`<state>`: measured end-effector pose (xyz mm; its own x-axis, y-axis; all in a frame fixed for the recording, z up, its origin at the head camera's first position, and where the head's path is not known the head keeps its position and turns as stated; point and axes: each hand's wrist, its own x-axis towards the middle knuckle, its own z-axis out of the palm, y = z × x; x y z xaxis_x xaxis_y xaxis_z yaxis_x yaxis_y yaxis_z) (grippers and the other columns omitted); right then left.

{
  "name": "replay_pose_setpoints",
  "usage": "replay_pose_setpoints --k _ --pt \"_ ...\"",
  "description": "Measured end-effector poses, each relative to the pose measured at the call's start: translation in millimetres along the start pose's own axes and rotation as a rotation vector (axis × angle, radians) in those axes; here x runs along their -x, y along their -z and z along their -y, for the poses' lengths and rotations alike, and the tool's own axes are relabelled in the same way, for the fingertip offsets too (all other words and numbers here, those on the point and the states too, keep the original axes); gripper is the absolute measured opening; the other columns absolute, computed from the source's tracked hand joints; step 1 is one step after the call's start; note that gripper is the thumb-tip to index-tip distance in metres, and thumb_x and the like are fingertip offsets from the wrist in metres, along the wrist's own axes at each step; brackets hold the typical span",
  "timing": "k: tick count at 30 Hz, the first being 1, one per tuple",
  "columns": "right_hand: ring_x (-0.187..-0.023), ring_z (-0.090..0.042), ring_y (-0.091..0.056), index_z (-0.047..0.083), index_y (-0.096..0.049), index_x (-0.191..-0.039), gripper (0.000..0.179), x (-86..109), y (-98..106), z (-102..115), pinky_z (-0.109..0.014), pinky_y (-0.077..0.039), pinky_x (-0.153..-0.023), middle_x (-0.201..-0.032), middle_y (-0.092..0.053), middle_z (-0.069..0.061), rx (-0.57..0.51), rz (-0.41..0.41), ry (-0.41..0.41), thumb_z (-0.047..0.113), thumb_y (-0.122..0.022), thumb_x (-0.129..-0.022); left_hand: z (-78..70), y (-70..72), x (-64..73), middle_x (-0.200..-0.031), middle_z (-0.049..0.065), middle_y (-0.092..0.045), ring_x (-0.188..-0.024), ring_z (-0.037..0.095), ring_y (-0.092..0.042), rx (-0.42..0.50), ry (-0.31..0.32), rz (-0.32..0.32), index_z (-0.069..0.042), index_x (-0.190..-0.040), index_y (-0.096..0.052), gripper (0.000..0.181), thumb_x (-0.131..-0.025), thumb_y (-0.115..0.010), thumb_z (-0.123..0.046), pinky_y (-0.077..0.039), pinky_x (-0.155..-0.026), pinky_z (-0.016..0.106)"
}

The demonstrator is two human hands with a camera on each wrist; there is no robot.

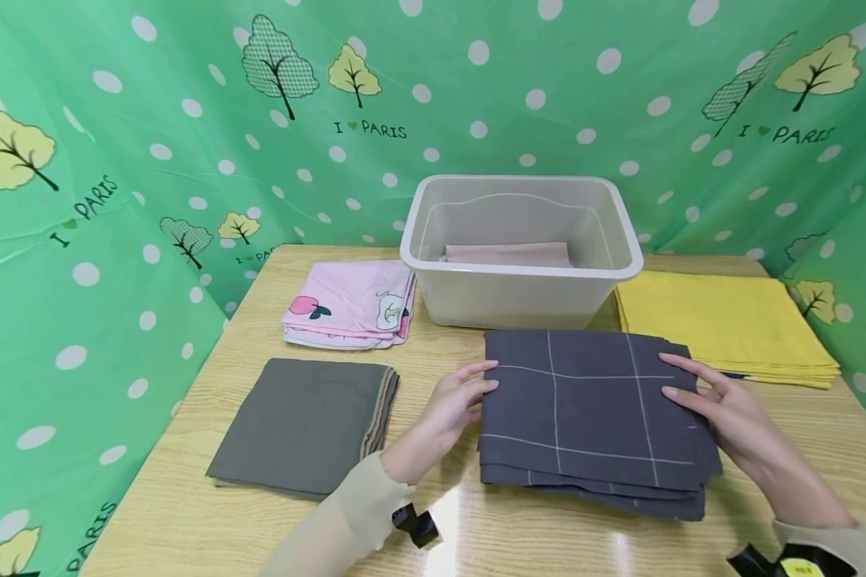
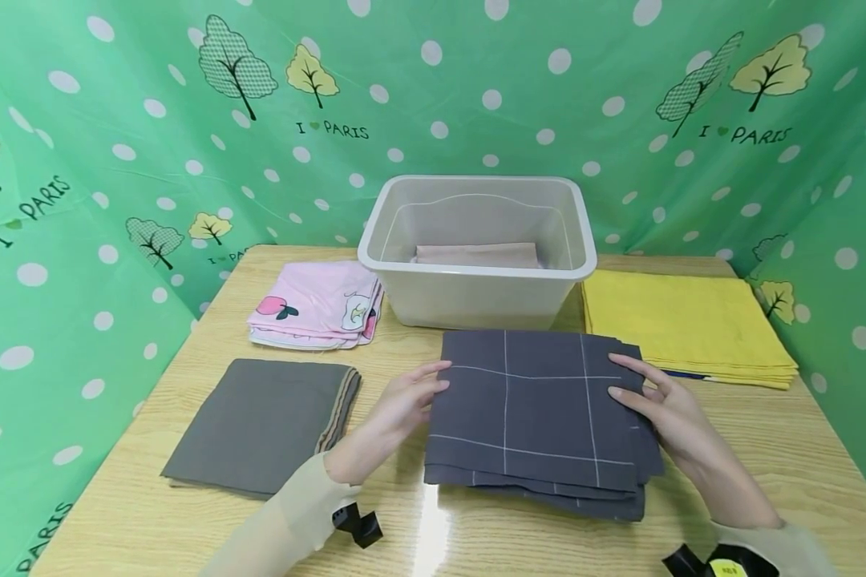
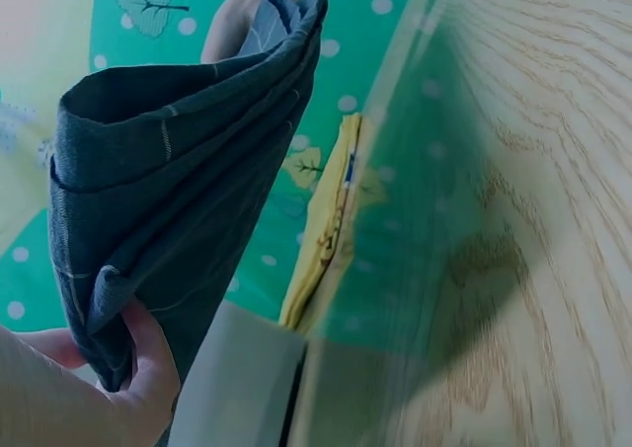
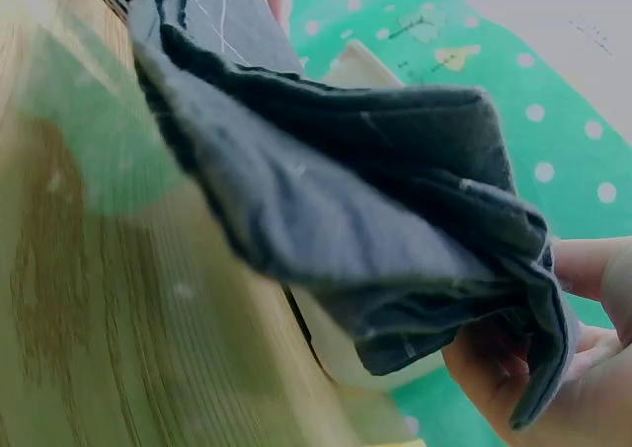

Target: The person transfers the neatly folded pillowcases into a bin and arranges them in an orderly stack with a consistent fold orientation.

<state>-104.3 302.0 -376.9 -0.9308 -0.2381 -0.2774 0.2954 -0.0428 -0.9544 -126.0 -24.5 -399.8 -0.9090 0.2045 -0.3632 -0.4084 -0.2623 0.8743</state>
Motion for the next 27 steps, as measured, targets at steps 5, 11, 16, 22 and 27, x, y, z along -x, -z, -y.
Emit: replay_pose_setpoints --k 5,11,16,22,27 --pt "-0.085 -0.016 -0.063 0.031 -0.044 -0.129 0.045 -1.1 -10.0 1.7 -0.032 -0.052 -0.068 -0.098 -0.063 0.011 0.011 -0.010 -0.008 0.012 -0.052 -0.089 -4.3 8.7 5.5 -0.089 0.000 -0.058 -0.073 0.009 -0.055 0.009 0.007 0.007 -0.005 -0.120 -0.053 0.037 -0.083 -0.056 -0.005 -0.047 -0.066 0.026" --pt "-0.084 -0.016 -0.064 0.031 -0.045 -0.129 0.045 -2.2 -21.1 4.8 -0.032 -0.052 -0.067 -0.097 -0.063 0.012 0.033 -0.034 -0.004 0.013 -0.055 -0.088 -9.8 17.0 11.8 -0.082 -0.002 -0.059 -0.070 0.008 -0.056 0.029 -0.008 0.027 -0.002 -0.123 -0.049 0.040 -0.083 -0.054 -0.003 -0.047 -0.065 0.026" --pt "-0.083 -0.016 -0.064 0.029 -0.045 -0.129 0.046 -2.4 -28.2 8.1 -0.032 -0.052 -0.067 -0.097 -0.062 0.012 0.032 -0.037 0.006 0.013 -0.056 -0.087 -14.6 22.6 17.9 -0.082 -0.003 -0.052 -0.071 0.007 -0.051 0.013 -0.015 0.039 -0.002 -0.124 -0.047 0.042 -0.083 -0.054 -0.005 -0.045 -0.065 0.024" --pt "-0.084 -0.016 -0.064 0.030 -0.045 -0.129 0.047 -1.6 -34.1 11.7 -0.033 -0.052 -0.068 -0.098 -0.061 0.013 0.028 -0.055 -0.021 0.015 -0.057 -0.086 -21.2 27.3 24.6 -0.085 -0.003 -0.047 -0.071 0.007 -0.046 0.017 -0.009 0.037 -0.004 -0.125 -0.047 0.043 -0.083 -0.055 -0.005 -0.042 -0.065 0.023" --pt "-0.083 -0.018 -0.064 0.031 -0.044 -0.129 0.048 -1.6 -37.9 15.4 -0.035 -0.052 -0.068 -0.097 -0.062 0.012 0.032 -0.058 -0.036 0.016 -0.058 -0.086 -26.2 28.9 28.2 -0.084 -0.003 -0.050 -0.071 0.007 -0.049 0.022 -0.014 0.040 -0.003 -0.125 -0.046 0.043 -0.083 -0.054 -0.005 -0.043 -0.063 0.024"
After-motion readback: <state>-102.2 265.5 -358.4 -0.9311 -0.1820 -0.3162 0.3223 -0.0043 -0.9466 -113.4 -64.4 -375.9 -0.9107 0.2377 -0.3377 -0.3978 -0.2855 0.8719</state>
